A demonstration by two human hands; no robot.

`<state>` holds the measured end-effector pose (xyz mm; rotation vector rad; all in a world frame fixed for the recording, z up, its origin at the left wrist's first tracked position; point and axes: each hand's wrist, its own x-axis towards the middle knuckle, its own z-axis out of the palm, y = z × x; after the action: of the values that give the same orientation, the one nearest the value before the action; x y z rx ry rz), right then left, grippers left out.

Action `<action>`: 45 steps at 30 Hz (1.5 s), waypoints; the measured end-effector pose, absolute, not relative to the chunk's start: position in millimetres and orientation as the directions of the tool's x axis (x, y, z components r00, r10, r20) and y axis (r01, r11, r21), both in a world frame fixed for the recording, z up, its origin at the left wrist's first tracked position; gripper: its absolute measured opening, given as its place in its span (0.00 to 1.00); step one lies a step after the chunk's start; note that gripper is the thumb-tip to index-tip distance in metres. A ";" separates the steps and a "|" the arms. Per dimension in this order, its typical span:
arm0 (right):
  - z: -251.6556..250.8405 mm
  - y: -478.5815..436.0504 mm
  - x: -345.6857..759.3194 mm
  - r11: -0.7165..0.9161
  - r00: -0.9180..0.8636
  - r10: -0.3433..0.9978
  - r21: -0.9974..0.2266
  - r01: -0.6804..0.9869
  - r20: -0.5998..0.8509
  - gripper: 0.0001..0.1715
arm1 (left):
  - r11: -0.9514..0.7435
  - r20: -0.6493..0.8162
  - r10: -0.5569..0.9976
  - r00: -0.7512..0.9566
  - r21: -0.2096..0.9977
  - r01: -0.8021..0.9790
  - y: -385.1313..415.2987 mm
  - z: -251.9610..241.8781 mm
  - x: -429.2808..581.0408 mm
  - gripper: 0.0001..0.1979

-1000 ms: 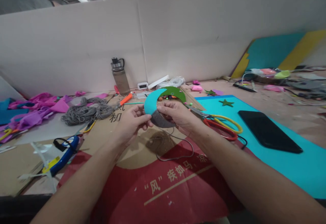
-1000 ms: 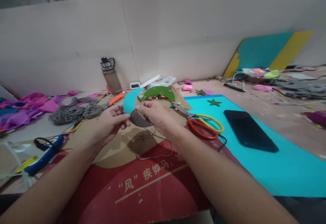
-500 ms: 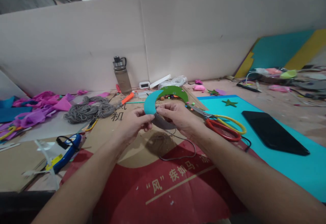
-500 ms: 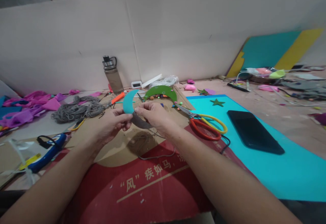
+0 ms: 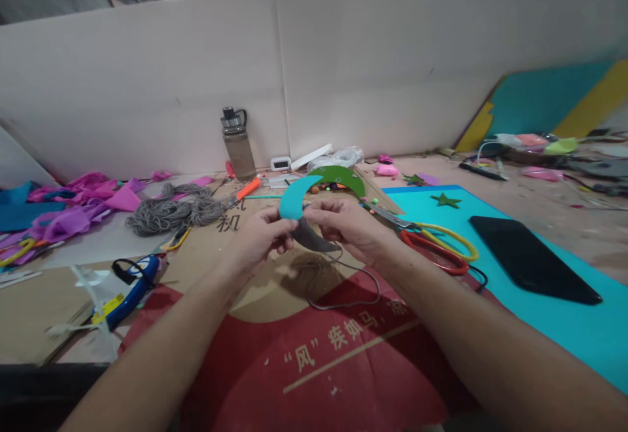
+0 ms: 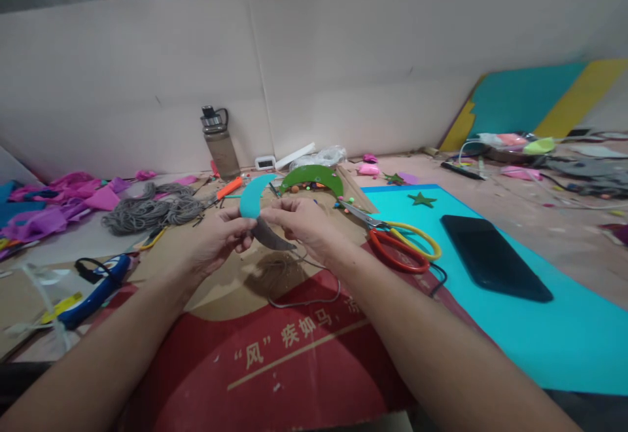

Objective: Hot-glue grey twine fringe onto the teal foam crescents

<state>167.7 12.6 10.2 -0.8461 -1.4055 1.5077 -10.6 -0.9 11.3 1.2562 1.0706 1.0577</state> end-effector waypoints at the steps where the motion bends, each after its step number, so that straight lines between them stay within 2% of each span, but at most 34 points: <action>1: 9.9 13.0 168.0 0.044 -0.363 0.928 -0.992 -0.118 0.084 0.18 | 0.015 -0.013 0.981 0.191 1.000 -0.007 -0.4 10.2 -10.7 0.09; 5: 9.1 14.2 169.9 0.087 -0.341 0.935 -0.995 -0.039 0.095 0.17 | -0.088 0.084 0.973 0.216 0.996 0.007 0.4 9.1 -10.0 0.06; 8: 10.1 14.4 171.6 0.078 -0.416 0.902 -0.991 -0.107 0.116 0.19 | -0.129 0.131 0.963 0.237 0.991 -0.024 -0.6 12.7 -9.9 0.05; 12: 10.5 13.3 172.4 -0.074 -0.531 0.845 -0.970 -0.233 0.064 0.19 | -0.092 0.109 0.940 0.323 0.993 -0.067 -1.6 19.1 -12.6 0.05; 16: 9.3 12.6 171.3 -0.202 -0.613 0.790 -0.939 -0.280 0.013 0.20 | -0.029 0.057 0.934 0.353 0.996 -0.083 -1.6 22.4 -14.2 0.07; 19: 10.5 13.5 171.3 -0.206 -0.601 0.799 -0.938 -0.279 0.004 0.20 | 0.000 0.033 0.934 0.356 0.996 -0.091 -1.5 24.1 -13.8 0.09; 23: 12.8 16.2 174.2 -0.132 -0.517 0.855 -0.950 -0.283 0.035 0.21 | -0.007 0.035 0.922 0.386 0.997 -0.074 -1.0 26.6 -14.8 0.12; 27: 12.2 17.0 175.7 -0.095 -0.481 0.876 -0.959 -0.266 0.047 0.22 | -0.011 -0.004 0.938 0.345 0.999 0.043 -0.6 26.9 -16.8 0.13; 33: 13.6 14.8 174.6 -0.167 -0.521 0.854 -0.941 -0.295 0.012 0.22 | -0.006 -0.009 0.923 0.384 0.999 0.038 0.8 21.7 -18.5 0.16; 35: 15.3 15.4 175.3 -0.205 -0.493 0.870 -0.925 -0.319 -0.022 0.22 | -0.035 0.015 0.905 0.426 0.999 0.038 4.1 19.8 -22.7 0.20; 37: 16.5 16.8 176.4 -0.246 -0.448 0.891 -0.907 -0.341 -0.074 0.21 | -0.132 0.092 0.876 0.474 0.990 0.052 9.0 18.6 -29.0 0.27; 38: 16.6 17.6 176.9 -0.266 -0.429 0.898 -0.899 -0.349 -0.099 0.21 | -0.228 0.163 0.874 0.458 0.970 0.090 11.6 18.4 -32.4 0.27; 39: 16.4 18.3 177.1 -0.284 -0.417 0.901 -0.891 -0.355 -0.121 0.21 | -0.354 0.269 0.876 0.400 0.922 0.155 14.0 18.3 -35.5 0.24; 40: 15.8 18.9 177.1 -0.304 -0.416 0.898 -0.884 -0.356 -0.141 0.20 | -0.487 0.395 0.850 0.347 0.841 0.236 15.9 18.4 -37.9 0.20; 42: 14.0 19.4 176.1 -0.346 -0.444 0.880 -0.868 -0.356 -0.168 0.20 | -0.708 0.625 0.706 0.333 0.620 0.337 17.9 18.6 -40.5 0.19; 45: 11.1 17.9 173.0 -0.439 -0.567 0.801 -0.832 -0.340 -0.191 0.21 | -0.873 0.759 0.472 0.449 0.328 0.362 17.1 18.2 -39.5 0.16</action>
<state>173.0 17.9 11.1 -0.7631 -1.0045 2.0502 -39.5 17.1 18.2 2.5719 0.7433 1.4045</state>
